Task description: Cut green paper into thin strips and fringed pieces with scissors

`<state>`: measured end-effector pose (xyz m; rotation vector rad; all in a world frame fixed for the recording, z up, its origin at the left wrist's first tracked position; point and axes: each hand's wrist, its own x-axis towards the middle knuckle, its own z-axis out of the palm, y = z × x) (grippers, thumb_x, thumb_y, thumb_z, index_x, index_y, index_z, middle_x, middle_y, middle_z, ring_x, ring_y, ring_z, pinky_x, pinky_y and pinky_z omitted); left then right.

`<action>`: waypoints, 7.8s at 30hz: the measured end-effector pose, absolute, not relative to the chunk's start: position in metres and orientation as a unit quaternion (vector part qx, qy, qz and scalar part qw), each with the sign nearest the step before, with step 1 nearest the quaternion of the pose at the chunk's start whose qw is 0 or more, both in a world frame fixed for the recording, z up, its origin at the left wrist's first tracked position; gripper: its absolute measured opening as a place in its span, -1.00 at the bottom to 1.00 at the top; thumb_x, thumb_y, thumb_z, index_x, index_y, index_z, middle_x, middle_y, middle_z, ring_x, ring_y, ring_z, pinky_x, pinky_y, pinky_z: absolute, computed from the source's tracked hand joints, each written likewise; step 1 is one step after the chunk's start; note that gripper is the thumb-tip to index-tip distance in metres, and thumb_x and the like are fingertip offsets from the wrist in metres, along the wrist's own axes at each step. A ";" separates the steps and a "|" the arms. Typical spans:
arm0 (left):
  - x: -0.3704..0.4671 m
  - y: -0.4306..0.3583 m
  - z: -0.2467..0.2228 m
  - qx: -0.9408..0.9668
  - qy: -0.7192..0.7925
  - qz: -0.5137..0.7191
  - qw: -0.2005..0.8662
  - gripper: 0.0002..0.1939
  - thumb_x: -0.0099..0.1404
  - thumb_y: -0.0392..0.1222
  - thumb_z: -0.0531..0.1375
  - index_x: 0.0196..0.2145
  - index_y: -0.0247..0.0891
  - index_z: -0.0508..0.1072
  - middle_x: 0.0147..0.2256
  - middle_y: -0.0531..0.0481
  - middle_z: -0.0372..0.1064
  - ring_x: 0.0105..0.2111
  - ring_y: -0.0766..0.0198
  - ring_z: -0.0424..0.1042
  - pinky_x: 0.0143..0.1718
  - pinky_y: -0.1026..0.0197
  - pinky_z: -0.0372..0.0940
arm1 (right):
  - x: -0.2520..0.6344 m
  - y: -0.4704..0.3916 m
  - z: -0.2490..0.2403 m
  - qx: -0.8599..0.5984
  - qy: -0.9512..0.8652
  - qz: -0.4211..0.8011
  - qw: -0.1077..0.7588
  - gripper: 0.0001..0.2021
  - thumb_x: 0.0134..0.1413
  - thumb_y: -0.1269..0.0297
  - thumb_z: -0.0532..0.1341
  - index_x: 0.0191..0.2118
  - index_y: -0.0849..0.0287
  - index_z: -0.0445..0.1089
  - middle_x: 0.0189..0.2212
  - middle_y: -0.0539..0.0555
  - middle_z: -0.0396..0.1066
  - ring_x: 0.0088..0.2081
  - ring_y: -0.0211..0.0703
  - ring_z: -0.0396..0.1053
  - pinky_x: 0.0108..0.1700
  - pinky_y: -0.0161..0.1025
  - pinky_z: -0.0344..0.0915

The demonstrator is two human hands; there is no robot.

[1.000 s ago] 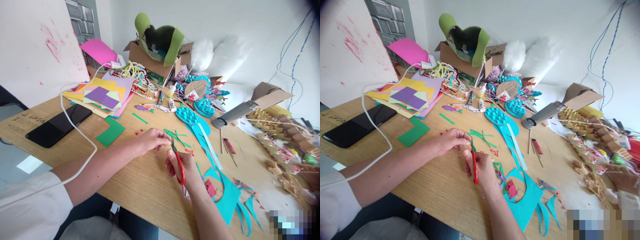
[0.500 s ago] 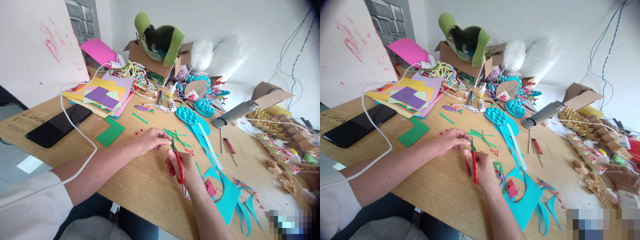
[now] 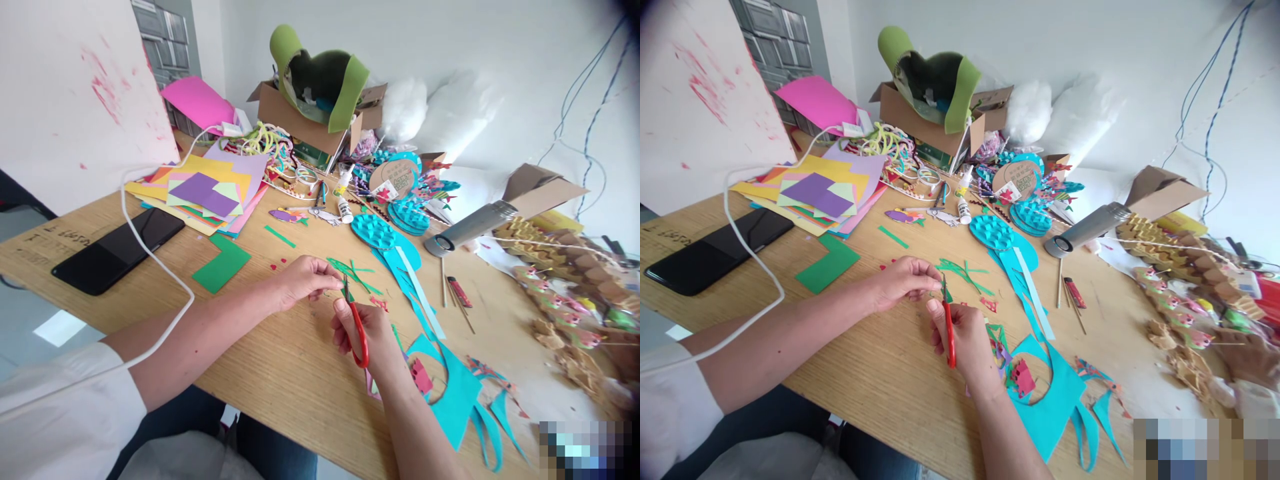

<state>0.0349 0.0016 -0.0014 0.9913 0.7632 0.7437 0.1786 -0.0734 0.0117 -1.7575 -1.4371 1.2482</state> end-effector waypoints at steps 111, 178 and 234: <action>0.016 0.019 -0.011 0.717 0.528 0.281 0.358 -0.88 -0.02 -0.26 0.22 -0.66 -0.26 0.40 -0.63 0.01 0.31 -0.54 0.30 0.29 -0.48 0.28 0.07 | 0.188 -0.067 0.015 -0.695 -0.529 0.391 0.291 -0.47 -0.07 -0.22 0.21 -0.64 0.22 0.33 -0.77 0.04 0.31 -0.76 -0.27 0.25 -0.71 -0.39 0.13; 0.031 -0.005 0.002 0.541 0.226 0.226 0.778 -0.70 0.01 -0.04 0.37 -0.43 -0.33 0.45 -0.49 0.02 0.39 -0.46 0.34 0.39 -0.36 0.23 0.25 | 0.188 -0.067 0.026 -0.606 -0.506 0.387 0.477 -0.74 -0.03 0.13 0.25 -0.57 0.20 0.35 -0.66 0.00 0.35 -0.58 -0.25 0.30 -0.49 -0.33 0.22; 0.035 -0.002 0.000 0.402 0.314 0.381 0.771 -0.83 -0.07 -0.24 0.32 -0.52 -0.36 0.42 -0.55 0.05 0.36 -0.53 0.40 0.33 -0.37 0.25 0.23 | 0.185 -0.073 0.012 -0.654 -0.577 0.405 0.274 -0.49 -0.06 -0.19 0.22 -0.64 0.19 0.24 -0.76 0.04 0.34 -0.74 -0.25 0.27 -0.72 -0.40 0.08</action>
